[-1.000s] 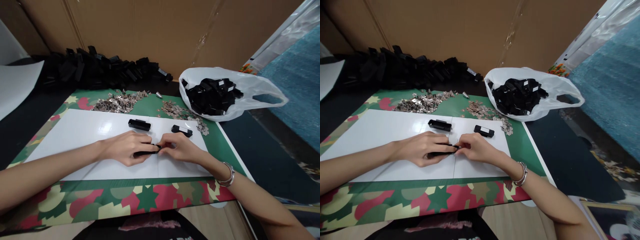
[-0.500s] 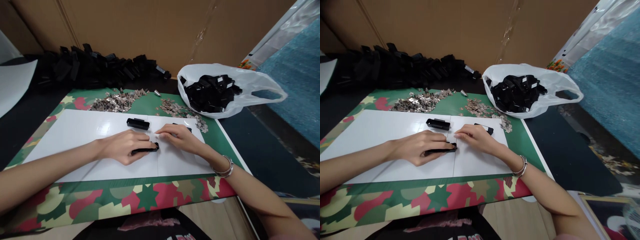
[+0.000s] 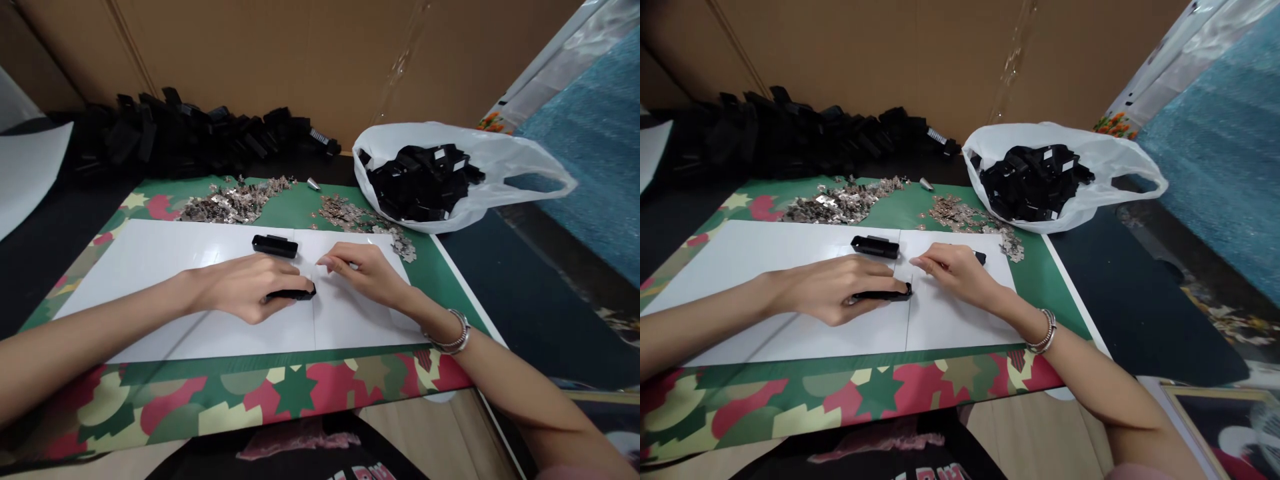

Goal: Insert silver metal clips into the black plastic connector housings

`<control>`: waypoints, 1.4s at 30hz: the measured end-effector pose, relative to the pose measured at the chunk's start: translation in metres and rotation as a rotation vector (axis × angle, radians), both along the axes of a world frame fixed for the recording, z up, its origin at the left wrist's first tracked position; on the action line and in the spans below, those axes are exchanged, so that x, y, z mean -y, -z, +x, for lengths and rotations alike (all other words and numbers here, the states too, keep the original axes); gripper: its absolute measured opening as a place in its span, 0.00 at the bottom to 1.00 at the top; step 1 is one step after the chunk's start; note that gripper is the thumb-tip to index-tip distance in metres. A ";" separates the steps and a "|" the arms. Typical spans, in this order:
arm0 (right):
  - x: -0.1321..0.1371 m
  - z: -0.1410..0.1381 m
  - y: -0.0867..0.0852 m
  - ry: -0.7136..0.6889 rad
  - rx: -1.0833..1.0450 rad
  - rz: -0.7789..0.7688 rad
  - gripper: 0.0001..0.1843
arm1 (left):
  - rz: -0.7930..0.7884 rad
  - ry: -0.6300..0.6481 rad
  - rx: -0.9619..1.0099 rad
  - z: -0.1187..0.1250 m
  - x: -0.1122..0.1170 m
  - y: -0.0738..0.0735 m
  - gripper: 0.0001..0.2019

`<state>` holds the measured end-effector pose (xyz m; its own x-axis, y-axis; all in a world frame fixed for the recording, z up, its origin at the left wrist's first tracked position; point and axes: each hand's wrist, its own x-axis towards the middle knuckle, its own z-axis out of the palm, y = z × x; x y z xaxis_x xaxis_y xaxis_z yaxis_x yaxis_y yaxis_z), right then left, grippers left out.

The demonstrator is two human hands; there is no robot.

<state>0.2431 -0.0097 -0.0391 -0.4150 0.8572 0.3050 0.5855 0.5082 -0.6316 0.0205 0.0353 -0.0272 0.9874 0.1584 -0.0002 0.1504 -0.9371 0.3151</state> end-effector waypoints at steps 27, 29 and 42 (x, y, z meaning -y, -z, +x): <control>0.017 -0.010 0.001 -0.126 0.362 0.662 0.24 | -0.713 -0.196 0.240 -0.002 0.000 -0.002 0.13; 0.018 -0.010 -0.001 -0.150 0.339 0.667 0.25 | -0.710 -0.189 0.207 -0.002 0.000 -0.002 0.13; 0.018 -0.007 0.001 -0.209 0.327 0.577 0.22 | -0.630 -0.140 0.169 0.000 0.003 -0.003 0.12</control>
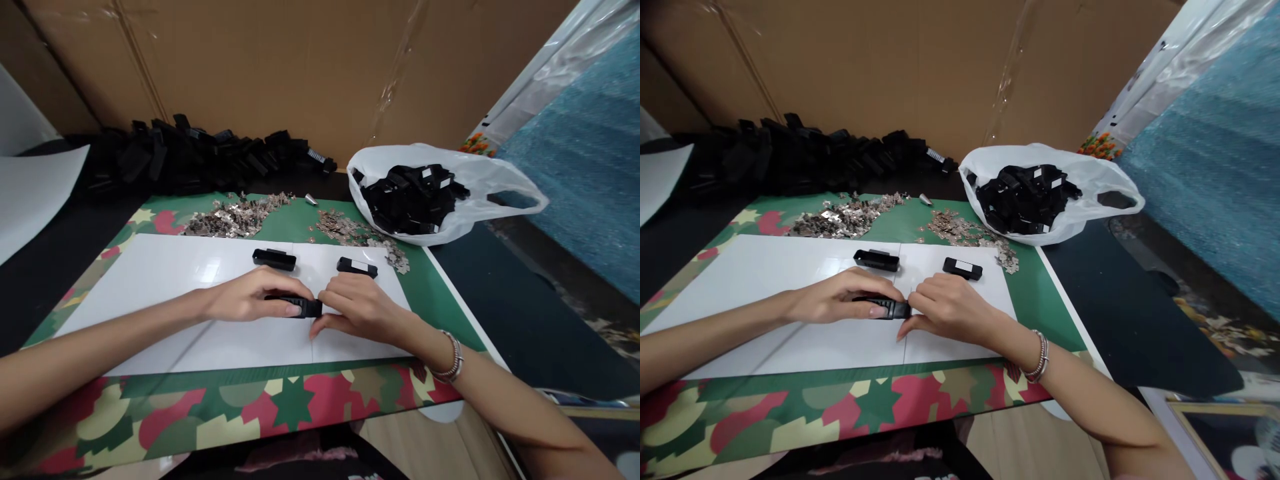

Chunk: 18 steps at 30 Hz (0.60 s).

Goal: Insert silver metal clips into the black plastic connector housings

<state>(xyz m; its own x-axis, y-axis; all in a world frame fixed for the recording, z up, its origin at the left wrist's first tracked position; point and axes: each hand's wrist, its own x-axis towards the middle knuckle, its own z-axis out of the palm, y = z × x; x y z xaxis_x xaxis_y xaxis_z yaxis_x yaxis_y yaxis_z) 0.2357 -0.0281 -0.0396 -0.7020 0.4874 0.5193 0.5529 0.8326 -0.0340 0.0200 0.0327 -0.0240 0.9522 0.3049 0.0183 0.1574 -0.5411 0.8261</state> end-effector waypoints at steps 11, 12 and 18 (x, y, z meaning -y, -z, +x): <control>-0.014 0.059 -0.047 0.391 -0.082 -0.099 0.15 | 0.233 -0.382 -0.025 -0.006 -0.012 -0.022 0.20; -0.020 0.076 -0.058 0.559 -0.032 -0.080 0.16 | 0.304 -0.412 -0.085 -0.011 -0.019 -0.023 0.22; -0.071 0.165 -0.072 1.377 0.268 0.103 0.24 | 0.593 -0.310 -0.226 -0.035 -0.048 -0.006 0.23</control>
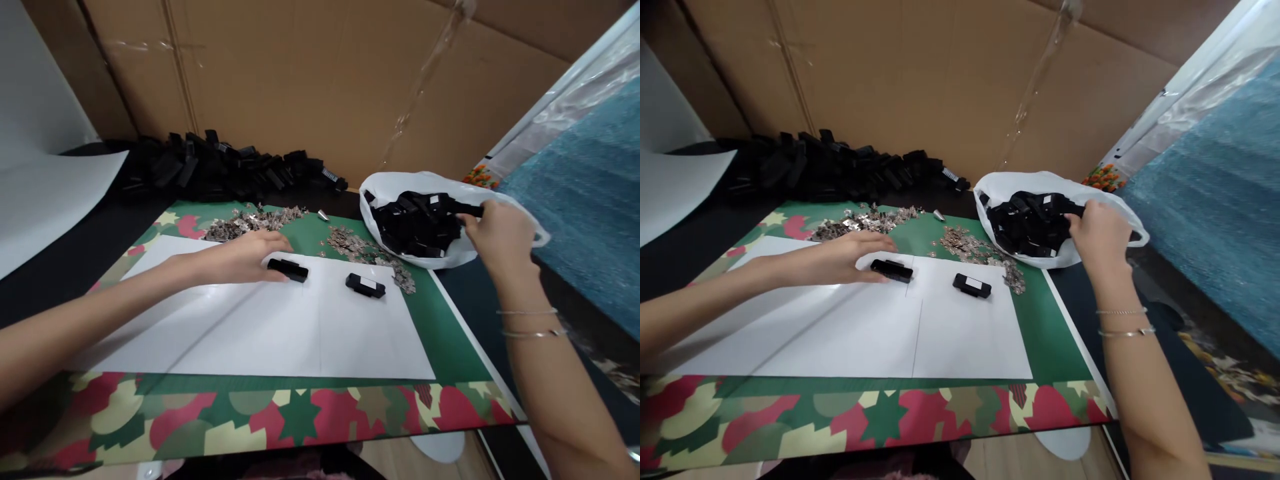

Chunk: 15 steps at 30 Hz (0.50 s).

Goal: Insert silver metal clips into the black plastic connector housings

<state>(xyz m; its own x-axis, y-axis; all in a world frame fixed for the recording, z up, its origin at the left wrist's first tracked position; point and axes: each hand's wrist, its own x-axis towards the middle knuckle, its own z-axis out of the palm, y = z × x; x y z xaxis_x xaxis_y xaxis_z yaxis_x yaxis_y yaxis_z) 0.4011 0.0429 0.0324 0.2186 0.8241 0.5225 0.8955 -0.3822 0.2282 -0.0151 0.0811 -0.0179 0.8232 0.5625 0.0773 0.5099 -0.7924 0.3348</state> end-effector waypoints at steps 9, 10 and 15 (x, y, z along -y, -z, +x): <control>-0.009 -0.014 0.038 -0.086 0.046 0.093 0.24 | 0.172 0.083 -0.015 0.011 0.009 0.014 0.11; -0.003 -0.027 0.039 -0.108 0.053 0.112 0.22 | 0.187 0.090 -0.001 0.012 0.012 0.013 0.10; 0.026 -0.101 0.045 -0.644 -0.123 -0.048 0.13 | 0.228 0.145 0.032 0.019 0.036 0.006 0.10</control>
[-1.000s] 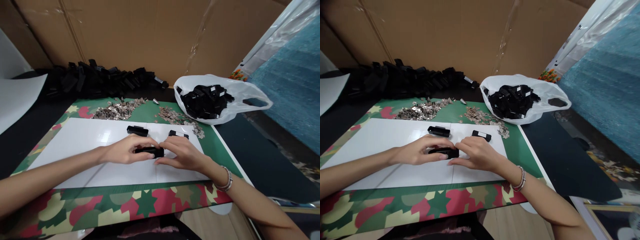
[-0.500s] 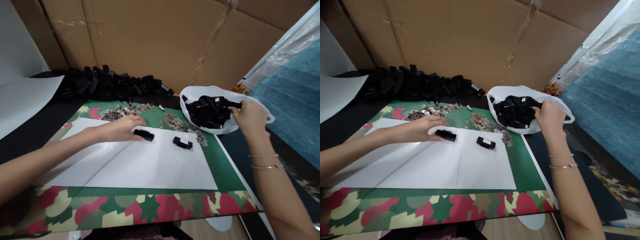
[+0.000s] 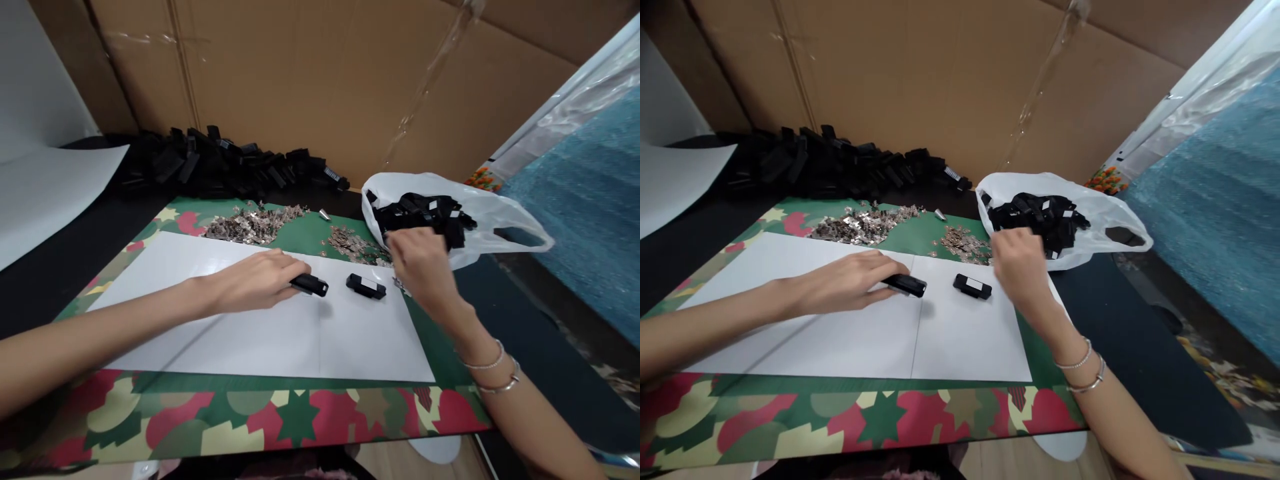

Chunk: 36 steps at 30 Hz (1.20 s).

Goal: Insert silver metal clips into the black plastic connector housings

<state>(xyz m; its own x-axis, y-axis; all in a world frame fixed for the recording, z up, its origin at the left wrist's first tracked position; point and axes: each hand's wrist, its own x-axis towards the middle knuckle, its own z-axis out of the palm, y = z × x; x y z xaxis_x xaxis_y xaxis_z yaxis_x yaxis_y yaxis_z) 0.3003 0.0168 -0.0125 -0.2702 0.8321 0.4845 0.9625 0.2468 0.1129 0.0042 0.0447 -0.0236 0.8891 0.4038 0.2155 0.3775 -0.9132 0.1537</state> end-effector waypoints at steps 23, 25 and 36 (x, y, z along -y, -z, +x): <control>-0.073 -0.069 0.039 -0.088 -0.592 -0.603 0.04 | -0.052 0.037 0.230 0.004 0.027 0.027 0.13; -0.075 -0.066 0.041 -0.093 -0.608 -0.619 0.06 | -0.013 0.039 0.209 0.005 0.026 0.029 0.14; -0.087 -0.070 0.053 -0.065 -0.689 -0.612 0.07 | 0.060 0.023 0.134 0.006 0.026 0.033 0.16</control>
